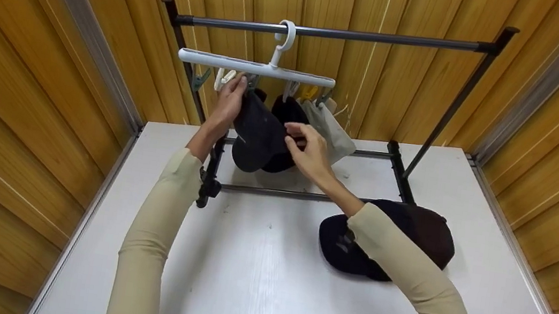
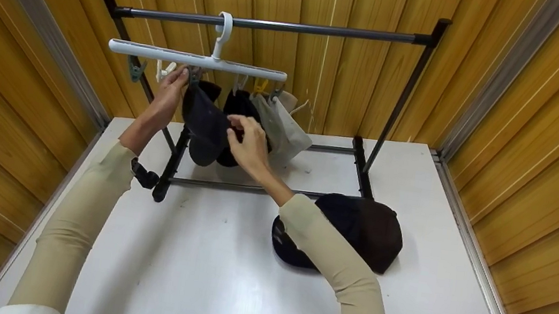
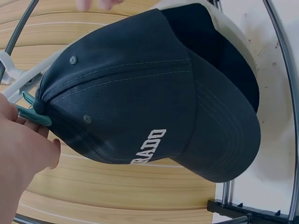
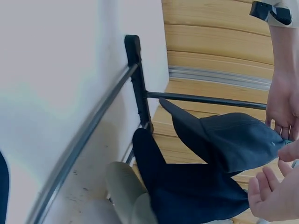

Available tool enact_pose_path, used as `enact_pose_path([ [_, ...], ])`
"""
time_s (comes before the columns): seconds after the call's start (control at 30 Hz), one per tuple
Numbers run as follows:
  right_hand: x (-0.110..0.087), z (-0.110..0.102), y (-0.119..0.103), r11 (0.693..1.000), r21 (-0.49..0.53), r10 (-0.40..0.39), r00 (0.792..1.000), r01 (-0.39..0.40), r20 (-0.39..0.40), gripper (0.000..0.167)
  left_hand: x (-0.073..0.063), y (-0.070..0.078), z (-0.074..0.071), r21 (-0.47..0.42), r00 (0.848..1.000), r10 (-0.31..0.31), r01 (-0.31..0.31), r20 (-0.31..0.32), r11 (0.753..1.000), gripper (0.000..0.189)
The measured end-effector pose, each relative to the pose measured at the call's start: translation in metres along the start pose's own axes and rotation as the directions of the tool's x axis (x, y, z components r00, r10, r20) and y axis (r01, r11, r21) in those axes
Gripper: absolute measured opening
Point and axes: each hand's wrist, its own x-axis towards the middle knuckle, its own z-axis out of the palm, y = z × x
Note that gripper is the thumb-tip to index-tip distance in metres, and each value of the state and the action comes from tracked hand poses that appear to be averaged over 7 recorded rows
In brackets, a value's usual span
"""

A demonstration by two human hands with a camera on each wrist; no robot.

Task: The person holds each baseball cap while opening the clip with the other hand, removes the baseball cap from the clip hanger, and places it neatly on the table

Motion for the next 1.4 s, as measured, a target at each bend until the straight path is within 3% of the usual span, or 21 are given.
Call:
enact_pose_path([
  [0.1, 0.011, 0.003, -0.004, 1.000, -0.016, 0.012, 1.000, -0.012, 0.008, 0.034, 0.001, 0.002, 0.004, -0.017, 1.000, -0.010, 0.010, 0.001, 1.000, 0.057],
  [0.33, 0.032, 0.012, -0.012, 0.997, -0.063, 0.052, 0.992, -0.045, 0.116, 0.043, 0.000, 0.001, 0.008, -0.118, 0.989, 0.145, -0.148, -0.031, 0.982, 0.048],
  [0.53, 0.047, 0.020, -0.019, 0.996, -0.073, 0.056, 0.990, -0.046, 0.132, 0.039, -0.005, 0.001, 0.007, -0.115, 0.986, 0.161, -0.164, -0.029, 0.980, 0.045],
  [0.7, 0.053, 0.023, -0.020, 0.997, -0.010, 0.071, 0.984, -0.070, 0.165, 0.042, -0.007, 0.000, 0.012, -0.128, 0.986, 0.167, -0.169, -0.024, 0.977, 0.047],
  [0.93, 0.059, 0.029, -0.023, 0.993, 0.002, 0.113, 0.969, -0.116, 0.219, 0.039, -0.010, -0.001, 0.013, -0.171, 0.976, 0.220, -0.218, -0.010, 0.961, 0.043],
  [1.2, 0.060, 0.032, -0.019, 0.972, 0.096, 0.185, 0.951, -0.214, 0.246, 0.036, -0.011, 0.001, 0.016, -0.268, 0.986, 0.153, -0.165, -0.062, 0.949, 0.045],
  [1.4, 0.061, 0.033, -0.019, 0.967, 0.103, 0.198, 0.940, -0.233, 0.276, 0.036, -0.010, 0.004, 0.015, -0.271, 0.990, 0.097, -0.121, -0.099, 0.955, 0.044],
])
